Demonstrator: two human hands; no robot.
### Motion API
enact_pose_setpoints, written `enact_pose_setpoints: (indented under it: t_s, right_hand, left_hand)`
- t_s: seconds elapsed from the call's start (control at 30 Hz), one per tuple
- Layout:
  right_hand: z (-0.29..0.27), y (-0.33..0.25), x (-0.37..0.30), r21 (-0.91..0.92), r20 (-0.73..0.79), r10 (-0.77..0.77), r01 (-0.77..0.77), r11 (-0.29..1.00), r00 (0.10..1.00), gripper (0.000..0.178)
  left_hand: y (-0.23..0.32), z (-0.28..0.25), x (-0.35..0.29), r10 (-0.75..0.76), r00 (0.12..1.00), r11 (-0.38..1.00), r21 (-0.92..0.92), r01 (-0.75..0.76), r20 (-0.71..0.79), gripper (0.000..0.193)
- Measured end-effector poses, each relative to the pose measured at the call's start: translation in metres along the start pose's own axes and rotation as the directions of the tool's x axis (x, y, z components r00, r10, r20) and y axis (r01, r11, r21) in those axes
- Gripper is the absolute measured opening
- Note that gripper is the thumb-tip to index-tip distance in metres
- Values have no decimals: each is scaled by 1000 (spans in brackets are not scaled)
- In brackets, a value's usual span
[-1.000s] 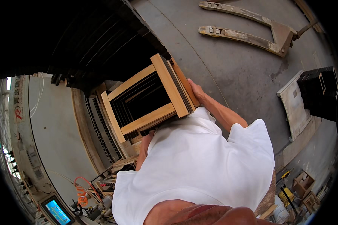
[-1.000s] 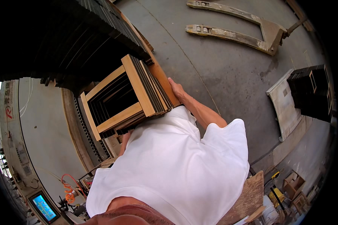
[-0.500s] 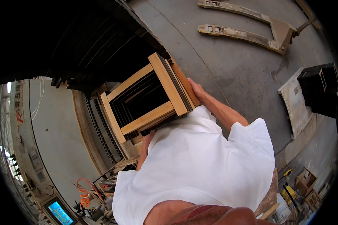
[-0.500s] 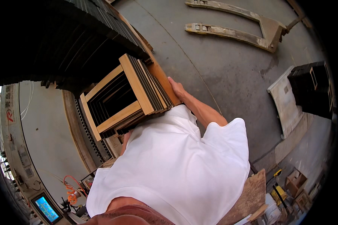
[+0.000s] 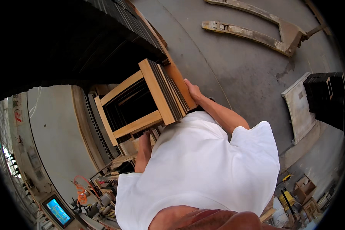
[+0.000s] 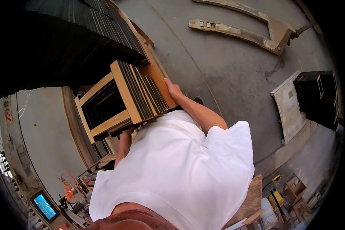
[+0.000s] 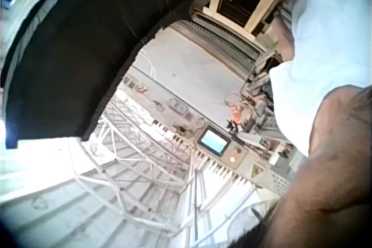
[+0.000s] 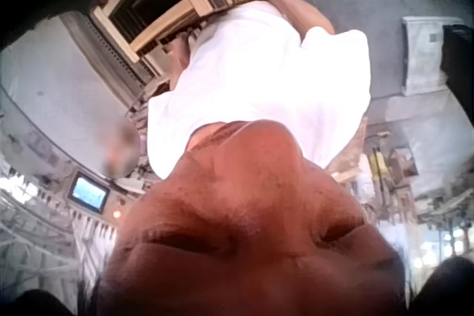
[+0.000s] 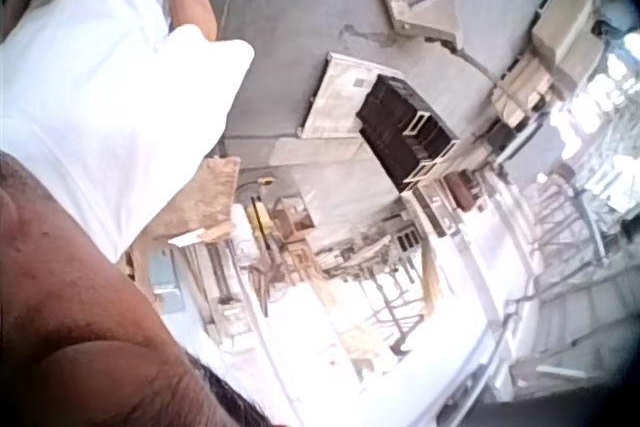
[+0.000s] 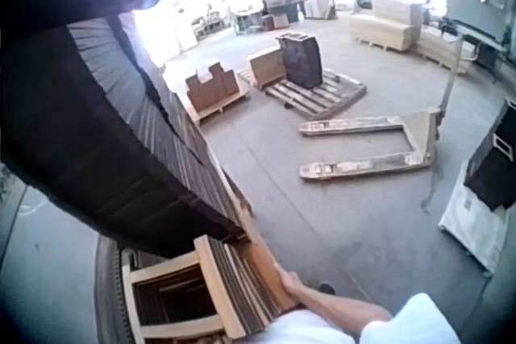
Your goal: The person picks up wooden frames and black slatted panels, then repeatedly places frames onto a machine jig, aligns them, and stacks the assembled units. The person handles multiple frames and panels, moving them between the workbench and the machine.
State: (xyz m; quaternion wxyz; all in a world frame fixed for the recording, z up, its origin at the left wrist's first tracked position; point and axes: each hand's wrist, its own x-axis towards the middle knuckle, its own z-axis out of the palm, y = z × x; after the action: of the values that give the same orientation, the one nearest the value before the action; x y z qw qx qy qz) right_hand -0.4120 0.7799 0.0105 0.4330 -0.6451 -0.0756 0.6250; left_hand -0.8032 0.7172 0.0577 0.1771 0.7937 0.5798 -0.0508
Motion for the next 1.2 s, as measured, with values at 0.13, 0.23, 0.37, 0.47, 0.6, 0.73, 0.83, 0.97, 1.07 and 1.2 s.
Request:
enact_pose_setpoints:
  t_s: [0.13, 0.23, 0.37, 0.47, 0.6, 0.73, 0.83, 0.97, 1.07, 1.2]
  right_hand:
    - [-2, -7, 0, -66, 57, 36, -32, 997, 998, 90]
    - [-13, -13, 3, -242, 123, 34, -3, 970, 992, 94]
    - [-42, -12, 23, -206, 252, 56, -3, 979, 966, 73]
    - [-72, -29, 38, -116, 372, 128, -90, 989, 919, 55]
    - [-140, -51, 50, -76, 433, 195, -180, 981, 880, 44]
    - [-214, -45, 88, -96, 307, 248, -230, 968, 919, 41]
    - [-261, -57, 92, -108, 231, 291, -273, 956, 928, 42]
    - [-305, -60, 93, -157, 129, 274, -254, 954, 953, 48]
    - [-333, -50, 98, -177, 105, 318, -296, 938, 942, 50]
    - [-353, -39, 101, -190, 120, 394, -368, 910, 911, 48]
  left_hand:
    - [14, 10, -3, -82, 996, 996, 25, 83, -17, 55]
    - [30, 23, -8, -170, 985, 983, 66, 172, -38, 56]
    - [55, 46, -6, -285, 955, 946, 137, 293, -76, 59]
    - [79, 67, -1, -363, 924, 898, 222, 381, -119, 61]
    - [113, 96, 2, -423, 898, 855, 276, 439, -117, 63]
    - [174, 94, 27, -637, 654, -133, -894, 428, 409, 71]
    - [215, 95, 46, -481, 592, -815, -579, -30, 647, 78]
    - [249, 96, 62, -486, 571, -844, -525, -109, 662, 86]
    - [247, 98, 63, -561, 546, -772, -632, -72, 623, 89]
    - [247, 100, 49, -624, 543, -706, -703, -83, 563, 89]
